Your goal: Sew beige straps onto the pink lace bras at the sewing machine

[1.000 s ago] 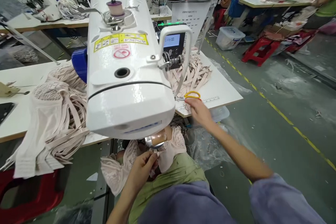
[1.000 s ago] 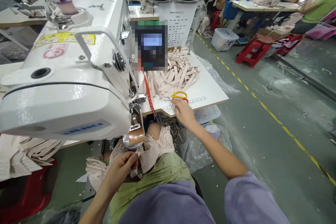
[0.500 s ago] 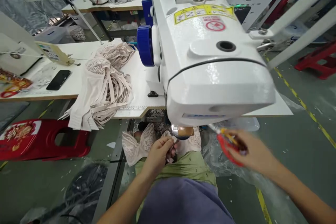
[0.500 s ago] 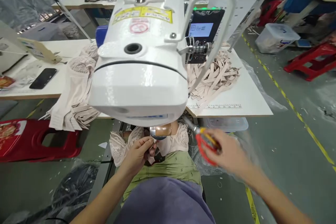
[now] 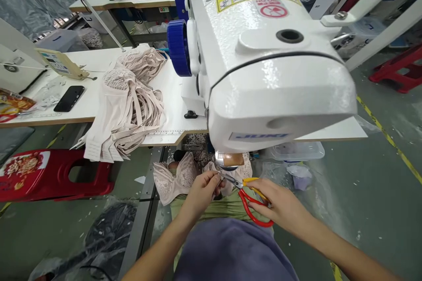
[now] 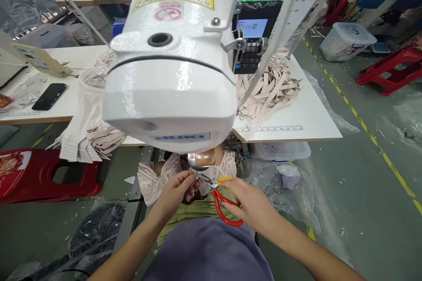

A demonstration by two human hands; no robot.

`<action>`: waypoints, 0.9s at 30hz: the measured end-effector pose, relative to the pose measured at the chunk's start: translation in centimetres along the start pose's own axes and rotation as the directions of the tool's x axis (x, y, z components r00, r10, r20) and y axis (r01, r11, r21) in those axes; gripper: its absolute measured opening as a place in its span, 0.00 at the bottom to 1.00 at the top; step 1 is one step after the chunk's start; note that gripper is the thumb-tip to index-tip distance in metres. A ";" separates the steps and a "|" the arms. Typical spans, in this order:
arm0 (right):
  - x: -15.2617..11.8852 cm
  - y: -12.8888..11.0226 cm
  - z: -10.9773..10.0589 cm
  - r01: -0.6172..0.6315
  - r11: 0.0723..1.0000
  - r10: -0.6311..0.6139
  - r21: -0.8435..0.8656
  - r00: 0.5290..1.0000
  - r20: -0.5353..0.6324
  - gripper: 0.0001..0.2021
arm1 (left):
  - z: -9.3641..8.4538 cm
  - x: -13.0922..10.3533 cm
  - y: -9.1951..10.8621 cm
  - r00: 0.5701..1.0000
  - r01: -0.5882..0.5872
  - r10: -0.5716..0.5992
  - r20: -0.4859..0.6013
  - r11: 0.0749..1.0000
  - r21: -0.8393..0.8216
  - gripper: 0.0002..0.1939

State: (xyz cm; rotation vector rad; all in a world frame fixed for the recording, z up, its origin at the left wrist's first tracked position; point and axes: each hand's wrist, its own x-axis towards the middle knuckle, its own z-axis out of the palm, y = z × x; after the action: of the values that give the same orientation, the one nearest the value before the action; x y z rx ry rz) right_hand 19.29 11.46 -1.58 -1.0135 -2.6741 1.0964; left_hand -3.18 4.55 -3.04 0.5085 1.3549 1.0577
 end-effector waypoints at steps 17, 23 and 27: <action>1.6 -1.9 1.1 -0.116 0.982 0.116 0.146 0.993 0.007 0.17 | -0.7 -0.3 -0.3 0.987 -0.058 0.046 -0.152 0.996 -0.072 0.24; 2.1 -1.7 0.4 -0.126 0.984 0.121 0.125 0.991 0.047 0.16 | -1.0 -0.6 -0.3 0.981 -0.083 0.079 -0.175 0.997 -0.012 0.23; 0.5 -0.7 -0.3 -0.136 0.982 0.138 0.135 0.990 -0.010 0.16 | -0.8 -0.9 -0.2 0.978 -0.090 0.077 -0.193 0.994 -0.058 0.23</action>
State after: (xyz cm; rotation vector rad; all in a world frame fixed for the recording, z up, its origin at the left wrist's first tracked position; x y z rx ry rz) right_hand 18.63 11.59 -0.98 -1.1907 -2.5084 1.2652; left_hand -3.79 3.48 -2.94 0.4258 1.4708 1.2420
